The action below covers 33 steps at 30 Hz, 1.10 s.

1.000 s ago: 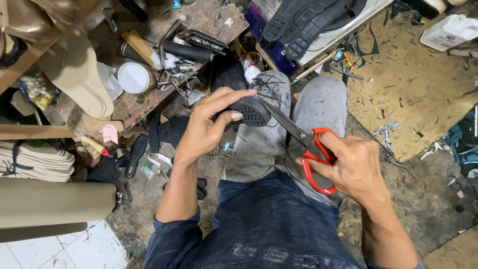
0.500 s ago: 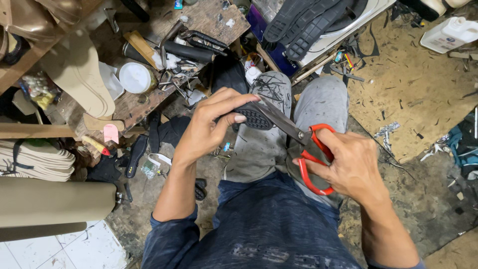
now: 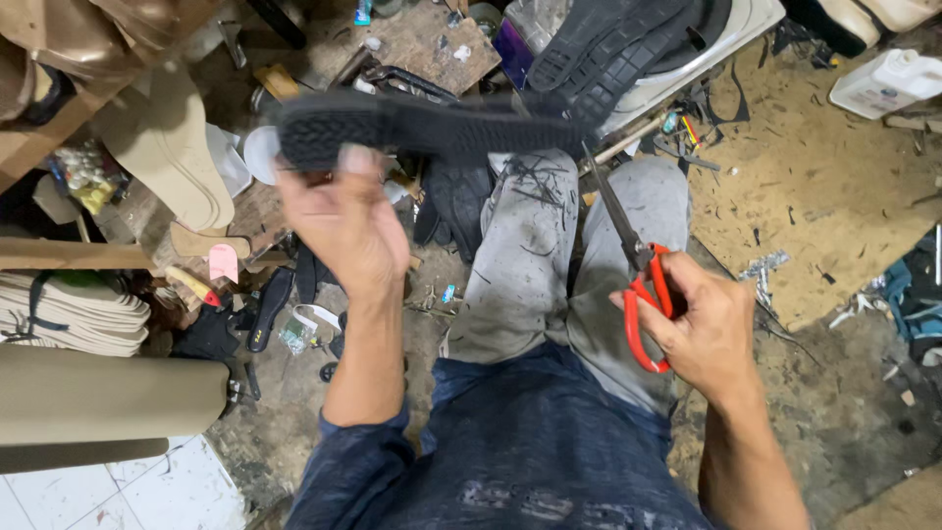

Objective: The person trims the edges of a black rubber shoe sole using red-handled shears. They hold the sole in the left hand and cut along the perimeter, rotating the sole to access different sides. Trimmed rubber pieces fall onto the floor.

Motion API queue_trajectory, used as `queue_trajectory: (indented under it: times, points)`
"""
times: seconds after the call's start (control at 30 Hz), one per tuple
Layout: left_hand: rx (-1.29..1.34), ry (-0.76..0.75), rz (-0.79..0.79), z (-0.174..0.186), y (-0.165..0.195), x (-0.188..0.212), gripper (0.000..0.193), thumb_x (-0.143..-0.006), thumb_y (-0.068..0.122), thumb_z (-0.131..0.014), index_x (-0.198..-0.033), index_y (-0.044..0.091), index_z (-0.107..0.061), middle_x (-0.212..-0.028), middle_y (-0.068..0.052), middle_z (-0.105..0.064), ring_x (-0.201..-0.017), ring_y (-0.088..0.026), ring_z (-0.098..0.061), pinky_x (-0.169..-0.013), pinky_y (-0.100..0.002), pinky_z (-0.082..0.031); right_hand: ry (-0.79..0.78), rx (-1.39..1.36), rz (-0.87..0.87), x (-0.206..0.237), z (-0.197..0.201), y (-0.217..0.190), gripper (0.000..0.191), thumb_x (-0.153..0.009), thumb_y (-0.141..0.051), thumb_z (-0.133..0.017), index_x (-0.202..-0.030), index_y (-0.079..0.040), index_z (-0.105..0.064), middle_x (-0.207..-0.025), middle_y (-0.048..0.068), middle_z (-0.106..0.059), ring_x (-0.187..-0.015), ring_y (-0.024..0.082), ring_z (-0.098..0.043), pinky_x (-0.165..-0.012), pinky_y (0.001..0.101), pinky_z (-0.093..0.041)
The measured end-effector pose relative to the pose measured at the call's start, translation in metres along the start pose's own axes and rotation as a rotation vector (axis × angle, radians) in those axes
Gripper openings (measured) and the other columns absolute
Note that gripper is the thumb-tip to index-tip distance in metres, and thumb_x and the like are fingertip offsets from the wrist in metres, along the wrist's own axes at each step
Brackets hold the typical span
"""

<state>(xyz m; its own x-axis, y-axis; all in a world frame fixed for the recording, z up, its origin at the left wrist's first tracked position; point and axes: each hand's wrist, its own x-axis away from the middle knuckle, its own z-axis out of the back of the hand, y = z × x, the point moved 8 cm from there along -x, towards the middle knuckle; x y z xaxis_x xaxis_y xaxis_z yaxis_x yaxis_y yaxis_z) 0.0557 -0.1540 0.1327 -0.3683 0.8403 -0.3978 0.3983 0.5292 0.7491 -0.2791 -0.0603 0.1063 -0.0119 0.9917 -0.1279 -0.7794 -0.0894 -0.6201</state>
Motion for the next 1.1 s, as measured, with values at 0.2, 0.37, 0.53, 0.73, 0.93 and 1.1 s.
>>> queue_trajectory:
  times: [0.2, 0.37, 0.53, 0.73, 0.93, 1.1]
  points:
    - [0.271, 0.0, 0.288, -0.015, -0.037, 0.034, 0.05, -0.103, -0.005, -0.066, -0.148, 0.002, -0.044, -0.121, -0.014, -0.066, -0.111, -0.026, -0.07, -0.108, -0.043, -0.058, -0.038, -0.18, -0.002, 0.003, -0.015, -0.006, 0.032, -0.079, -0.025, -0.086, -0.091, -0.004, -0.064, -0.064, 0.01, -0.061, -0.052, 0.022, -0.059, -0.054, 0.0344, -0.046]
    - [0.543, 0.056, 0.55, -0.018, -0.08, 0.065, 0.063, -0.104, 0.0, -0.065, -0.158, 0.007, -0.034, -0.125, -0.009, -0.065, -0.115, -0.02, -0.067, -0.105, -0.04, -0.056, -0.156, -0.084, -0.022, 0.001, -0.029, -0.02, 0.043, -0.078, -0.028, -0.086, -0.111, -0.005, -0.067, -0.063, 0.011, -0.06, -0.055, 0.031, -0.061, -0.056, 0.0395, -0.047]
    - [0.566, 0.026, 0.447, -0.023, -0.083, 0.083, 0.07, -0.107, 0.0, -0.067, -0.164, 0.012, -0.029, -0.119, -0.005, -0.064, -0.105, -0.013, -0.064, -0.106, -0.038, -0.055, -0.069, 0.042, 0.186, -0.006, -0.025, -0.057, 0.058, -0.07, -0.037, -0.089, -0.108, -0.003, -0.061, -0.077, 0.012, -0.061, -0.07, 0.034, -0.062, -0.062, 0.0448, -0.046]
    - [0.559, 0.016, 0.428, -0.027, -0.079, 0.083, 0.074, -0.103, -0.006, -0.067, -0.163, 0.014, -0.029, -0.131, -0.005, -0.061, -0.108, -0.01, -0.06, -0.108, -0.029, -0.051, -0.009, 0.07, 0.224, -0.011, -0.018, -0.069, 0.058, -0.067, -0.04, -0.09, -0.102, -0.004, -0.06, -0.079, 0.012, -0.059, -0.073, 0.034, -0.06, -0.064, 0.0442, -0.045]
    - [0.517, -0.011, 0.46, -0.032, -0.082, 0.088, 0.07, -0.104, -0.009, -0.065, -0.163, 0.012, -0.032, -0.135, -0.005, -0.06, -0.104, -0.009, -0.058, -0.101, -0.025, -0.05, 0.019, 0.095, 0.231, -0.014, -0.014, -0.07, 0.059, -0.069, -0.04, -0.09, -0.103, -0.002, -0.06, -0.078, 0.012, -0.058, -0.072, 0.033, -0.06, -0.065, 0.0443, -0.045]
    - [0.436, -0.01, 0.492, -0.029, -0.084, 0.089, 0.072, -0.101, -0.008, -0.066, -0.16, 0.015, -0.032, -0.126, -0.006, -0.064, -0.097, -0.009, -0.059, -0.091, -0.024, -0.051, -0.004, 0.098, 0.182, -0.016, -0.012, -0.068, 0.058, -0.067, -0.041, -0.091, -0.099, -0.003, -0.062, -0.071, 0.01, -0.057, -0.066, 0.032, -0.059, -0.06, 0.044, -0.044]
